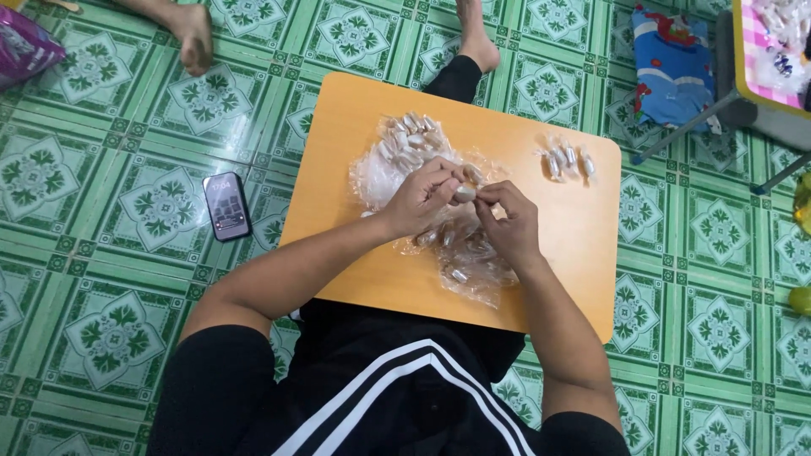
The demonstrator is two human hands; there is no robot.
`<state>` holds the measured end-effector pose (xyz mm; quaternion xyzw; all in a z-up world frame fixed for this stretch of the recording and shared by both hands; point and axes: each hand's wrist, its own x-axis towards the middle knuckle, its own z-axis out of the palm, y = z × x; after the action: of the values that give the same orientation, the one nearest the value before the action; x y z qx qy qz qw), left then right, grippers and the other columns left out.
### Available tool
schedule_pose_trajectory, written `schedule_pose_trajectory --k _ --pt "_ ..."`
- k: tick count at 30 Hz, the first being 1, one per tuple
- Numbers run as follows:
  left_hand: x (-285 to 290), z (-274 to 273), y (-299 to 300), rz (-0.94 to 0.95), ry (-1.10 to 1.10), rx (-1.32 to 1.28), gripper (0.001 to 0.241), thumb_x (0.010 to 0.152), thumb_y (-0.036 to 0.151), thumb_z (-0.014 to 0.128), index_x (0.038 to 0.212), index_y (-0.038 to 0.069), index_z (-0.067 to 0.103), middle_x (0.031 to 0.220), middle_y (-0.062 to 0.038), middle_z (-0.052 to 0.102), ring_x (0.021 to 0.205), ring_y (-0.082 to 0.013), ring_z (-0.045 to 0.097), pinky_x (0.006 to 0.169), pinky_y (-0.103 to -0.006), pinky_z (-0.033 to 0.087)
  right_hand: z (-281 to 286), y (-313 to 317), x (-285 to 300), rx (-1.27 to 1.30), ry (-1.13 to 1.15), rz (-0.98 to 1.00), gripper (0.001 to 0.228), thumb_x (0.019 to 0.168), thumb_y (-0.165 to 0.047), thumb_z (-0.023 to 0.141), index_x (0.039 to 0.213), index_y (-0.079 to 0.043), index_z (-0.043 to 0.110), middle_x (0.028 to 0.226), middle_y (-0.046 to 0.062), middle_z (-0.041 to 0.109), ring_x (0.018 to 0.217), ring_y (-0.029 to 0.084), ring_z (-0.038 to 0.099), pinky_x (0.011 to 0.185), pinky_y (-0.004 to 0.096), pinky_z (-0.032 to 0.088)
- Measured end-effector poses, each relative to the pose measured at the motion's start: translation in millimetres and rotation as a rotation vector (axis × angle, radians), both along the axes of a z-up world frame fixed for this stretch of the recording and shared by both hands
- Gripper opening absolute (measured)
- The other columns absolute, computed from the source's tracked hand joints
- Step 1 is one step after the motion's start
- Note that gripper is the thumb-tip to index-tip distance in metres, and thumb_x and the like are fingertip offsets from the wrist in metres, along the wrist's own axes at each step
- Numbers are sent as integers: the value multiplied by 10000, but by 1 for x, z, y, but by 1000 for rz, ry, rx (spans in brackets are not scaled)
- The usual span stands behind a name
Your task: Wrapping individual candies in small pieces of plastic wrap on a low table.
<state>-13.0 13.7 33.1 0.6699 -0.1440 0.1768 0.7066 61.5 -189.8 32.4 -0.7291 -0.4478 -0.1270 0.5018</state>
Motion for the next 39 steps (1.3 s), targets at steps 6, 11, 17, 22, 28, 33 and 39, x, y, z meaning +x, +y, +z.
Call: schedule_pose_trajectory --k 6,11,17,22,28,33,39 --pt "13 -27 -12 -113 353 -389 296 1070 250 536 983 3 675 981 -175 716 853 -244 759 761 -332 649 -12 -3 7 -44 -472 -228 109 864 39 842 861 -39 765 854 63 723 705 253 707 612 334 561" --pt "18 -33 -11 -166 517 -599 249 1072 230 501 1096 14 622 968 -251 727 892 -336 769 787 -400 662 -25 -1 9 -99 -676 -235 132 895 -16 821 796 -56 744 845 70 698 665 270 659 600 362 546" --pt "13 -24 -11 -89 455 -563 258 1074 257 517 1012 24 611 973 -307 711 918 -373 756 801 -440 654 2 10 -4 -236 -785 -173 75 922 17 755 856 -18 748 852 108 673 682 290 662 626 376 550" --pt "10 -24 -16 -19 350 -381 287 1087 271 510 1013 24 637 996 -262 734 948 -302 753 833 -413 632 14 10 -13 -313 -750 -158 57 934 32 732 884 4 727 858 108 642 703 294 664 621 385 548" --pt "0 -4 -9 -12 280 -283 348 1080 315 513 991 10 654 954 -257 732 920 -261 742 826 -395 632 12 2 -11 -197 -60 6 106 975 25 697 1062 66 742 973 195 691 858 386 729 740 428 575" --pt "-1 -3 -5 -13 127 87 354 1073 317 531 865 67 670 846 -119 773 852 -185 769 745 -342 636 -13 -19 6 -21 478 154 116 918 14 780 1032 26 767 944 148 728 879 151 669 792 337 568" --pt "-11 19 -8 -4 33 147 370 1086 327 494 899 69 683 803 -110 752 803 -157 706 745 -357 577 14 -9 -3 -30 473 187 199 948 43 733 1146 31 753 929 195 706 811 208 729 694 351 614"
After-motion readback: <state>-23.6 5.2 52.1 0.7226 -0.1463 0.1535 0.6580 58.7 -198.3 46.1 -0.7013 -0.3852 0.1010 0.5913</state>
